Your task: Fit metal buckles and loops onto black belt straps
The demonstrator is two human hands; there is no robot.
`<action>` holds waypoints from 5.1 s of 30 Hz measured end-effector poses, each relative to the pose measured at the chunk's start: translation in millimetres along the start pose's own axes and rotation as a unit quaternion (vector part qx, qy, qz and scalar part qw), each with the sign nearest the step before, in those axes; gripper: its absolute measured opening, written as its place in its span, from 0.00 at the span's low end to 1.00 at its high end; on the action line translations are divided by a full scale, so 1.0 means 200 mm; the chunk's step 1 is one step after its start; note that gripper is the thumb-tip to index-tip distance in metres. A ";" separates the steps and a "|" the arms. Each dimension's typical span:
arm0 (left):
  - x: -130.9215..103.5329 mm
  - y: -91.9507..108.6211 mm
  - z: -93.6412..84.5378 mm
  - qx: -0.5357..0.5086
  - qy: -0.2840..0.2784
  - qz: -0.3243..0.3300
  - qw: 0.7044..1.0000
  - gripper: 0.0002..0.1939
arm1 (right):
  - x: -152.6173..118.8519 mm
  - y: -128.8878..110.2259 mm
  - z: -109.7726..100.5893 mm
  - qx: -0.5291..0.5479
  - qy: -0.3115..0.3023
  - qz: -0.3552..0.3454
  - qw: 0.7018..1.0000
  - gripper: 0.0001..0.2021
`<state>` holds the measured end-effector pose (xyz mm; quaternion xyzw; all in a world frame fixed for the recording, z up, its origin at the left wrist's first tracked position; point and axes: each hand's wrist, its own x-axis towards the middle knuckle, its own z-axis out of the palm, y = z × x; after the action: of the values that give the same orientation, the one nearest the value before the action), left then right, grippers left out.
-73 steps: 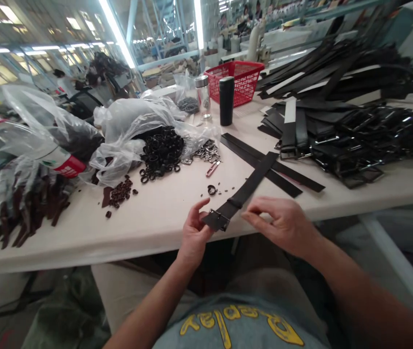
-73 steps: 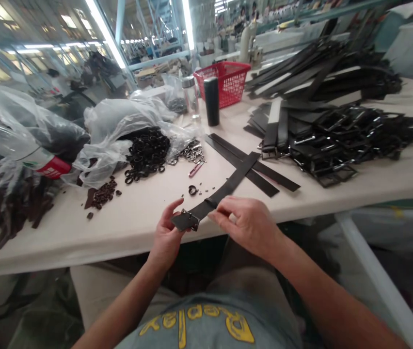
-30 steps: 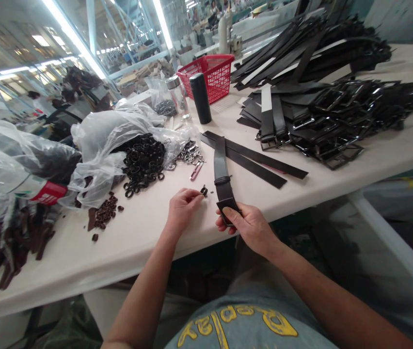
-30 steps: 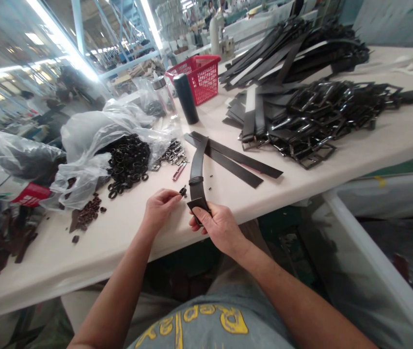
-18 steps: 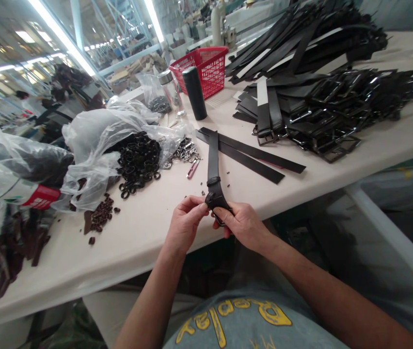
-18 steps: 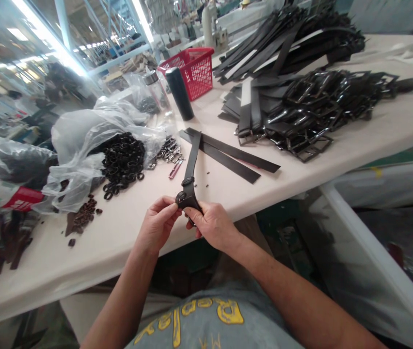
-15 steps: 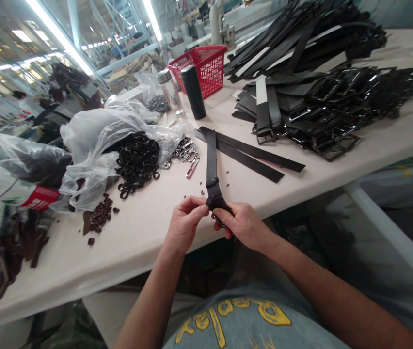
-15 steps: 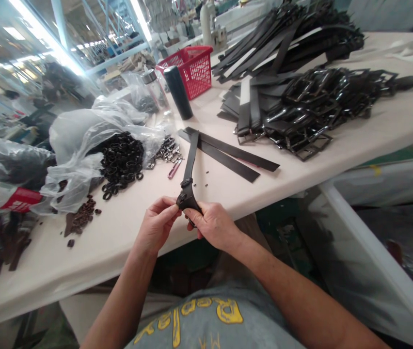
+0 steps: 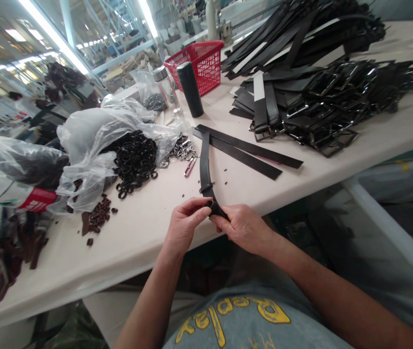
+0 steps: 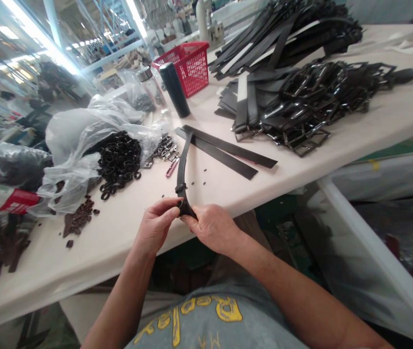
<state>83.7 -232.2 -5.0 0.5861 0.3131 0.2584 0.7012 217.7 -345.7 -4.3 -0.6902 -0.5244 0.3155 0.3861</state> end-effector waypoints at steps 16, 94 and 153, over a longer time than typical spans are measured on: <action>-0.04 0.11 -0.03 0.258 -0.099 0.113 0.954 0.12 | 0.00 0.03 -0.02 -0.031 -0.029 0.012 0.999 0.12; -0.16 -0.03 -0.07 0.247 -0.037 0.167 0.954 0.12 | 0.01 0.06 0.03 0.255 -0.133 0.016 0.958 0.04; -0.27 -0.17 0.08 -0.076 0.034 -0.009 0.997 0.20 | -0.05 0.00 0.00 0.241 -0.114 -0.044 0.963 0.20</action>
<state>59.1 -289.3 -29.5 0.5195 0.3215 0.2944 0.7349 215.4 -355.9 -2.8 -0.5123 -0.5034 0.4917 0.4923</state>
